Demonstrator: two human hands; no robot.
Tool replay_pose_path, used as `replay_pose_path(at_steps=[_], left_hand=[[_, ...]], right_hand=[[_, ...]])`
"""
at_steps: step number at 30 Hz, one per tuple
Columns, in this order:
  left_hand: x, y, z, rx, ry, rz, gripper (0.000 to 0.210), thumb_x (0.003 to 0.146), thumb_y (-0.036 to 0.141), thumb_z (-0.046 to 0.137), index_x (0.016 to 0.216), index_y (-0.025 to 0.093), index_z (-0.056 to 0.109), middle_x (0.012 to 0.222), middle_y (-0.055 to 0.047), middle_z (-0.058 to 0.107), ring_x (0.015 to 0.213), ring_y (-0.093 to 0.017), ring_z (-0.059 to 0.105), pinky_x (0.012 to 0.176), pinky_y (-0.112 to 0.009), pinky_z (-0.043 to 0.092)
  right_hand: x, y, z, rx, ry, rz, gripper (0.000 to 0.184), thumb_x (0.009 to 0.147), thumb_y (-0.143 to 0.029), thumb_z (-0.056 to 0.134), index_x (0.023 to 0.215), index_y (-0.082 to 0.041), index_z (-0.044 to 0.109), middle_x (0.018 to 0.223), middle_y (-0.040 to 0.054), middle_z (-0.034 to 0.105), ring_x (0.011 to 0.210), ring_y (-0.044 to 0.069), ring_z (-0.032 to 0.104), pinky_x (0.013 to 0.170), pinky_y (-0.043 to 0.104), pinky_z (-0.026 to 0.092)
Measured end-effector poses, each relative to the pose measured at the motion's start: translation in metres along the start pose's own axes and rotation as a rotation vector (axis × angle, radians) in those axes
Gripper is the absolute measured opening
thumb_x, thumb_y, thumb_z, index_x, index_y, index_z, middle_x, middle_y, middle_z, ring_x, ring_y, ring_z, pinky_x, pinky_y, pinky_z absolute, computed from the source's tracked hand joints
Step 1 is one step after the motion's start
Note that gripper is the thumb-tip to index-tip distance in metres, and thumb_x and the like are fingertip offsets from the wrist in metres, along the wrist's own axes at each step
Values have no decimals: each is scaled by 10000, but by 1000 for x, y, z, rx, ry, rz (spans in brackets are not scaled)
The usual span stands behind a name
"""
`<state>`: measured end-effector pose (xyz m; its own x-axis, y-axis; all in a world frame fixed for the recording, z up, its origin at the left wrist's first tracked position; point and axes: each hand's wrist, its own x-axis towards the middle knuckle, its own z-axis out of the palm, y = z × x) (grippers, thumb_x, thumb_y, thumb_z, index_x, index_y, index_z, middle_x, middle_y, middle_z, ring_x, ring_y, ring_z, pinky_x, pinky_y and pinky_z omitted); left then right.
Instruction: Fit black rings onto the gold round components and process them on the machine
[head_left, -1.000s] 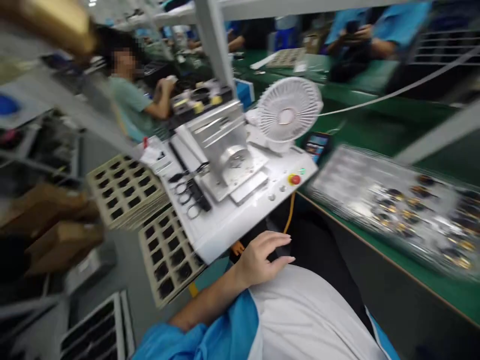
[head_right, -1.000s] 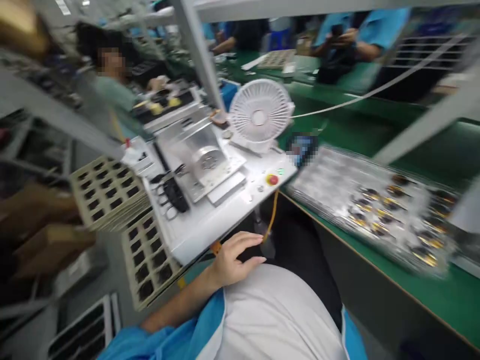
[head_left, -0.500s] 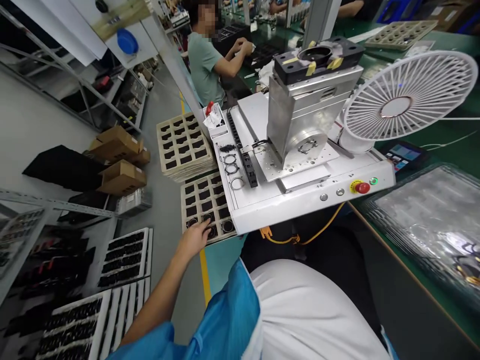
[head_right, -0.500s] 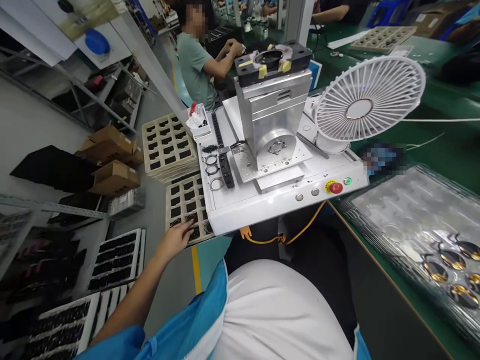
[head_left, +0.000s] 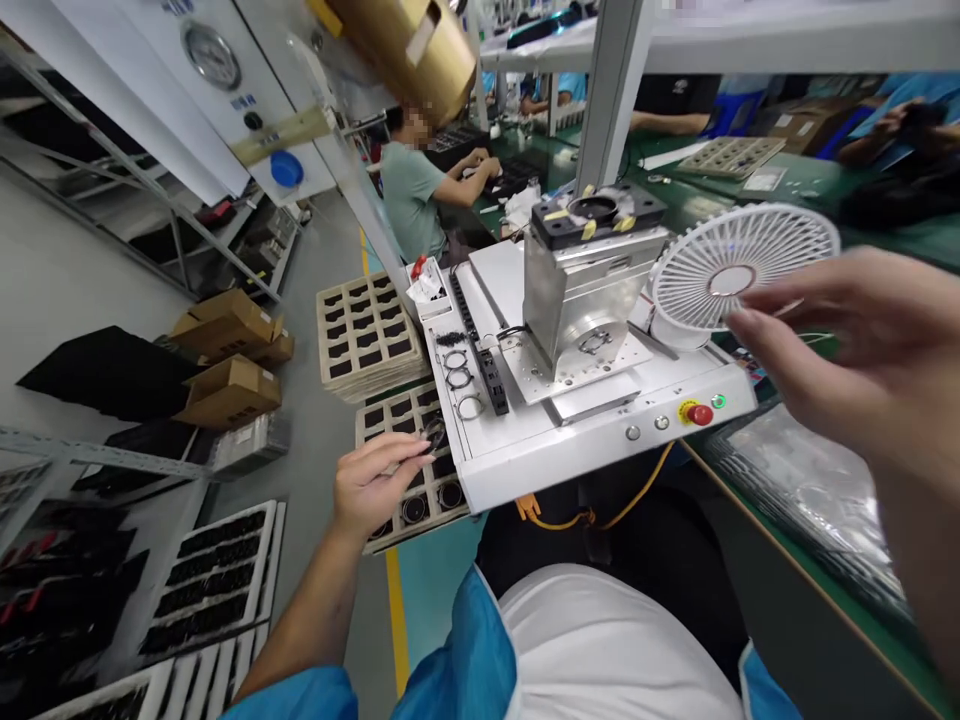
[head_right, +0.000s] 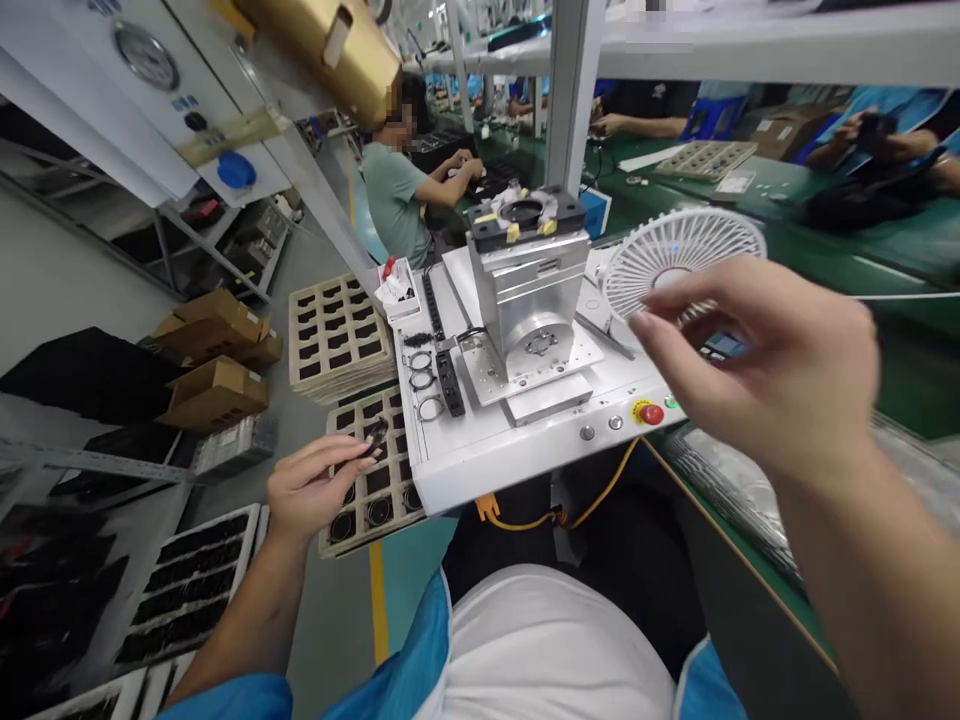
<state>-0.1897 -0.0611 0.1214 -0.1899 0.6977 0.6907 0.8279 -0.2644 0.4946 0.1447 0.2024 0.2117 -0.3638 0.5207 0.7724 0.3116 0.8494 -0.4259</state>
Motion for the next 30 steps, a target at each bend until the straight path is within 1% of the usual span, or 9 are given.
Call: replay_pose_path(at_steps=[4,9,13,15,17,21,24,27,30], left_hand=[[37,19,12,-92,-16,174,248,817,67,820,1009,220,784,907,-41,808,757,-169,774,674,-261,655],[70,22,18,61,-37,97,58,895,149,733,891,203,712,975,-62,734,831,-170,714,683,-280,609],[111,26,22,100,71,119,175,895,187,716,743,196,630,1187,-93,712,1056,-219,704,872,-365,595],[140,33,28,-1,111,183,220,881,168,723,708,197,590,1141,-73,748,1046,-219,728,905,-385,592],[173,42,39,-47,122,225,245,877,184,732,689,199,575,1025,-48,776,953,-200,748,880,-373,597],[247,64,72,104,48,186,257,879,340,763,697,197,652,1004,-62,797,968,-214,737,880,-355,563],[287,77,94,288,-154,56,417,887,534,732,643,202,670,822,-75,770,885,-256,727,825,-369,535],[300,83,100,390,-345,-15,600,984,654,511,607,211,661,667,-79,694,821,-284,717,801,-384,521],[293,78,90,306,-432,90,629,1042,628,370,735,214,729,845,-88,765,988,-291,733,908,-393,533]], right_hand=[[77,-1,20,4,-74,-149,185,917,-309,732,987,-138,751,1005,86,706,818,167,670,692,307,570],[134,8,40,33,-418,-165,346,878,-219,732,1217,-149,740,1250,103,698,1170,282,656,1024,459,542],[163,11,56,65,-654,-130,359,811,-182,758,1169,-198,775,1117,50,735,1081,282,695,1020,455,552],[172,12,62,116,-713,-143,305,771,-166,787,1075,-195,798,1016,33,743,1004,266,710,988,440,567],[175,14,65,198,-672,-156,285,747,-175,819,1031,-180,796,997,37,747,989,254,709,985,434,573],[155,22,60,399,-303,-75,332,815,-301,809,1099,-142,742,1085,79,745,1030,241,712,1004,442,588],[113,27,41,512,-75,24,345,824,-349,818,1099,-170,711,1090,78,752,1031,245,730,976,428,612],[53,29,12,508,23,162,301,825,-326,839,1074,-215,711,1084,72,763,1034,254,739,944,414,628],[-16,35,-15,455,29,345,270,860,-338,821,1091,-241,722,1086,72,767,1016,259,742,893,398,637]])
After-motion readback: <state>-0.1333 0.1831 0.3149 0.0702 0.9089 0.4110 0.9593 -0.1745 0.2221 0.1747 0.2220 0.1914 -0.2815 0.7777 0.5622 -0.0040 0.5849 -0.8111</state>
